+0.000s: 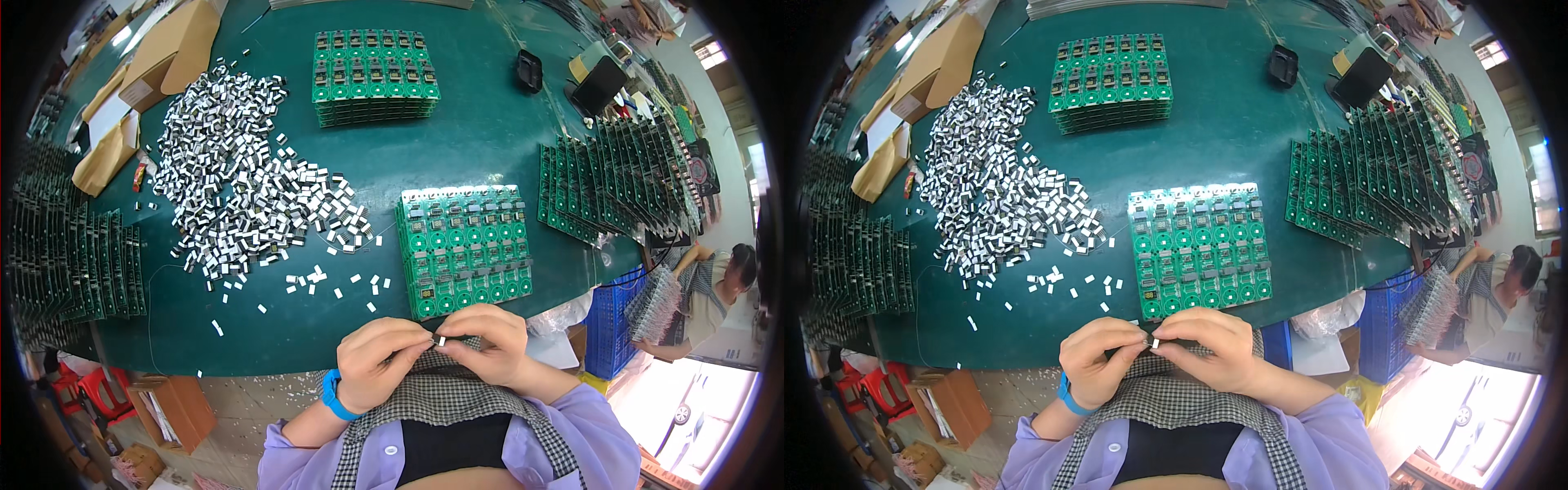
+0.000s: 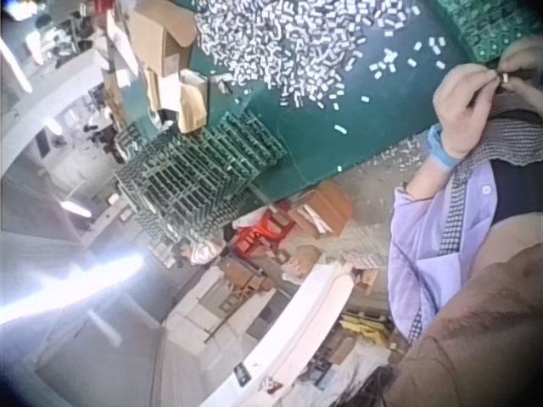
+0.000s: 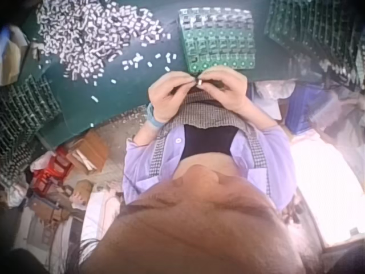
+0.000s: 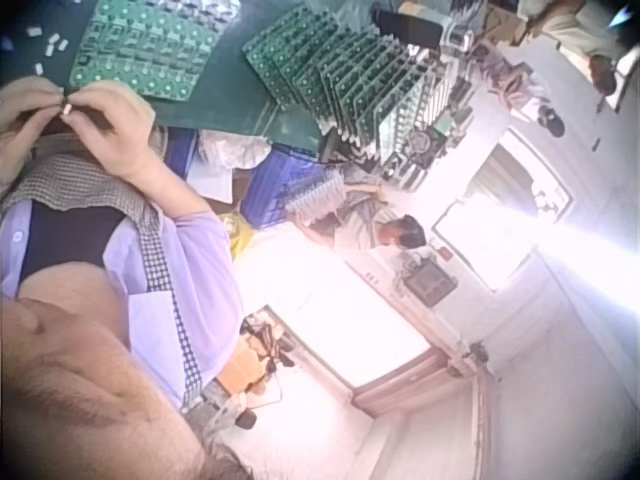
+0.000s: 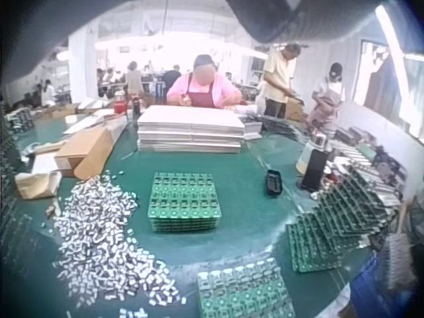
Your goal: The person assembles circuit boards by picking small electronic components from the workbench and inserting them into the boards by hand, and stacks the circuit boards.
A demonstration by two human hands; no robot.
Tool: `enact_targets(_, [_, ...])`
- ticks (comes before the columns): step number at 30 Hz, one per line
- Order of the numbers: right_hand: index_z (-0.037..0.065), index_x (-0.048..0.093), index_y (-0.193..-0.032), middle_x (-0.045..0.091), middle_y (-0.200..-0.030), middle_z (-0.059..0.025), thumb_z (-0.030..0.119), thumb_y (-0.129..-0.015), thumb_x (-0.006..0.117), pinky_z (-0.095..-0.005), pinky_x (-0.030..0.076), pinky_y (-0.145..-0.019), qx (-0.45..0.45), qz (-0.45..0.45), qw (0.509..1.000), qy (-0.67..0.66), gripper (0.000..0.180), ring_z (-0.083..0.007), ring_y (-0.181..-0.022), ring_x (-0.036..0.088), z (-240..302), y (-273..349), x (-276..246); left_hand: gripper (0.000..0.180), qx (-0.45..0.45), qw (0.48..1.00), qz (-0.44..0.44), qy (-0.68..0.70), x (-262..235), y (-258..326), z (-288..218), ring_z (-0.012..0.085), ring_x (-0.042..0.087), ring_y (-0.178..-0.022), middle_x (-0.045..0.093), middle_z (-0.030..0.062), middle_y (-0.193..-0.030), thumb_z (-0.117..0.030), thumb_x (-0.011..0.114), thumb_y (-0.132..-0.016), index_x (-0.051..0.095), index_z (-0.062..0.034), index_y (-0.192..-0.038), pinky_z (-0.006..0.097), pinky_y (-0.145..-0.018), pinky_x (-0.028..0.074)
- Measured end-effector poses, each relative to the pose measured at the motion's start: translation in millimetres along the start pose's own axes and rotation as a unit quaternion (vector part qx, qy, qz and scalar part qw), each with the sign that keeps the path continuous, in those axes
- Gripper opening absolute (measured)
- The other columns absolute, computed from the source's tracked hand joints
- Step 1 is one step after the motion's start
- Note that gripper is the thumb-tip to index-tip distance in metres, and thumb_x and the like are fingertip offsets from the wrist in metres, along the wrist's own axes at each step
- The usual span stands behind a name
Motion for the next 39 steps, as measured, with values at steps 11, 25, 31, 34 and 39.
enact_targets(11, [-0.001,0.069,-0.085,0.067,-0.084,-0.0114,-0.005,-0.066,0.074,-0.0297,0.05,-0.065,0.107,-0.013,0.993,-0.05,0.02,-0.0206,-0.076,0.064,-12.0,-4.7,-18.4,0.01,-0.005,0.996,0.075,0.044,-8.5,-10.1,-5.7,0.0224,0.061,-0.073,0.064,0.0098,-0.081,0.003,0.068,-0.074,0.063,-0.0013,-0.082,0.031,-0.065,0.048])
enact_targets(25, [0.002,0.065,-0.093,0.063,-0.087,-0.008,-0.005,-0.066,0.068,-0.0307,0.052,-0.059,-0.086,0.079,0.95,0.29,0.028,-0.0224,-0.074,0.064,7.7,-31.2,-7.9,0.018,-0.107,0.901,-0.111,-0.407,-89.0,-15.0,26.7,0.0287,0.057,-0.085,0.055,0.0125,-0.093,0.006,0.064,-0.076,0.06,0.0028,-0.093,0.036,-0.074,0.046])
enact_targets(31, [0.001,0.065,-0.094,0.063,-0.09,-0.0081,-0.005,-0.063,0.065,-0.0308,0.053,-0.059,-0.105,0.099,0.939,0.312,0.032,-0.0221,-0.075,0.064,8.5,-30.1,-3.5,0.019,-0.085,0.895,-0.12,-0.422,-88.4,-14.1,26.5,0.0294,0.058,-0.087,0.058,0.014,-0.097,0.007,0.06,-0.079,0.062,0.0032,-0.096,0.036,-0.075,0.046])
enact_targets(34, [0.001,0.065,-0.095,0.063,-0.091,-0.0081,-0.005,-0.063,0.064,-0.0308,0.053,-0.06,-0.103,0.102,0.938,0.314,0.033,-0.0221,-0.076,0.064,7.4,-30.4,-2.7,0.018,-0.085,0.89,-0.13,-0.429,-89.8,-13.5,27.7,0.0295,0.059,-0.087,0.058,0.0143,-0.097,0.007,0.059,-0.079,0.062,0.0029,-0.096,0.036,-0.075,0.047])
enact_targets(39, [0.002,0.065,-0.095,0.062,-0.09,-0.0075,-0.004,-0.063,0.064,-0.0304,0.052,-0.058,-0.108,0.106,0.934,0.323,0.033,-0.0214,-0.075,0.064,8.9,-30.9,-1.7,0.016,-0.068,0.895,-0.122,-0.424,-87.5,-14.3,22.5,0.0277,0.059,-0.083,0.059,0.0132,-0.095,0.007,0.06,-0.079,0.063,0.0021,-0.094,0.034,-0.073,0.047])
Point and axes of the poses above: each hand's wrist, its own y-axis away from the middle knuckle, its own x-axis out of the palm, z = x × y, the point moved 8 cm from there along -y, towards the middle knuckle
